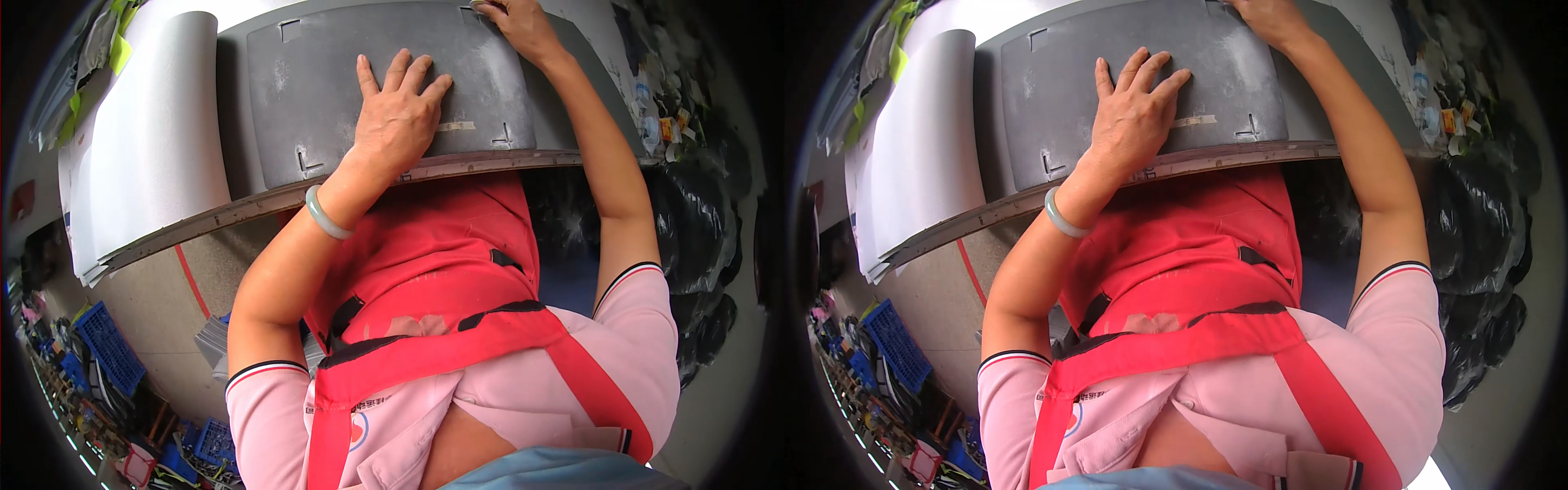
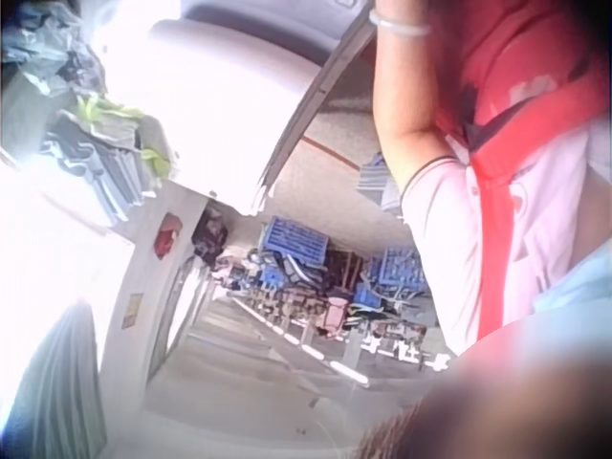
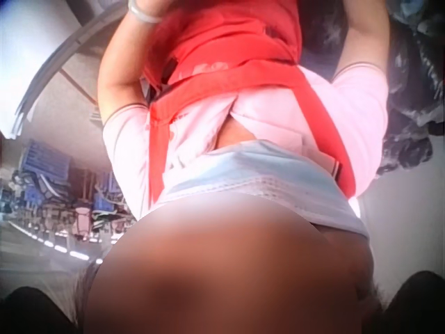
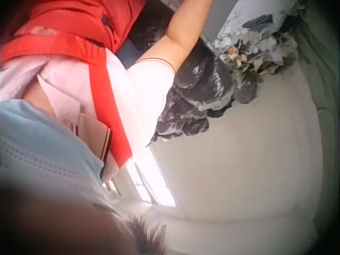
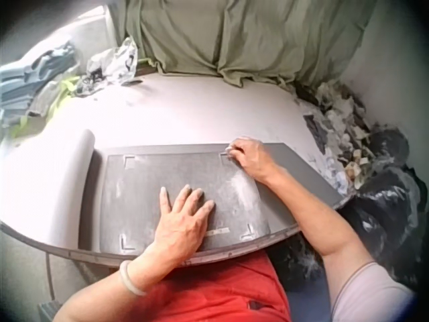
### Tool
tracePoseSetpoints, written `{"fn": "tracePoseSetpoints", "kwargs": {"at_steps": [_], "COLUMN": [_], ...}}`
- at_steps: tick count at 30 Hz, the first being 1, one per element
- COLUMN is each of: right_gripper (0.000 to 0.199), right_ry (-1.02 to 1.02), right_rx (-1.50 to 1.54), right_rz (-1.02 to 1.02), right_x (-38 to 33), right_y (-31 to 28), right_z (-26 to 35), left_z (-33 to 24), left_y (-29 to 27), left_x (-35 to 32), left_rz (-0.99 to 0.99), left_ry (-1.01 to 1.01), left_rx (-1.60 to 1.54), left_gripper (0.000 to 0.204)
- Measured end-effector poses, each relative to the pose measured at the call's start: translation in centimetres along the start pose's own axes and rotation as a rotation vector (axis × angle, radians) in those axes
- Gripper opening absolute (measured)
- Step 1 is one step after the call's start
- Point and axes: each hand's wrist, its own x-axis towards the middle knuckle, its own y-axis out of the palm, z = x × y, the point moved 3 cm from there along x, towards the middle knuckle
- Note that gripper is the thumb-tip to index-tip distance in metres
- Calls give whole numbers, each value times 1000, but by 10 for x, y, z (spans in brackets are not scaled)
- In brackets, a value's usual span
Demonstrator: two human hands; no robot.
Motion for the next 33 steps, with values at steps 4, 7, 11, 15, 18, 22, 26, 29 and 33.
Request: {"fn": "tracePoseSetpoints", "kwargs": {"at_steps": [4, 7, 11, 15, 18, 22, 26, 29, 33], "right_gripper": [20, 20, 18, 14, 12, 14, 14, 17, 21], "right_ry": [-209, -236, 140, 402, 364, 418, 318, 63, -311], "right_rx": [-44, -114, -82, 312, 178, 142, 453, 312, 212], "right_rz": [7, -14, 78, -54, -18, 263, -42, 147, -7], "right_x": [8, 11, 12, -1, 5, 20, 32, 55, 76], "right_y": [8, 8, -2, 4, 3, -7, -5, 23, 78], "right_z": [14, 12, 6, 15, 6, 22, 55, 84, 148], "left_z": [3, 2, 0, 1, 0, 2, 2, 0, 1], "left_y": [-1, -3, -2, -4, -3, -1, -1, 1, 4], "left_x": [0, 0, 1, 1, 3, -1, -3, -1, -3], "left_rz": [4, -8, 11, 13, 7, -5, 16, -7, -46], "left_ry": [-12, -17, -45, -42, -37, -55, -48, -46, -55], "left_rx": [-10, -20, 6, 16, 3, 20, 42, 17, -12], "left_gripper": [36, 36, 36, 35, 35, 36, 35, 34, 32]}}
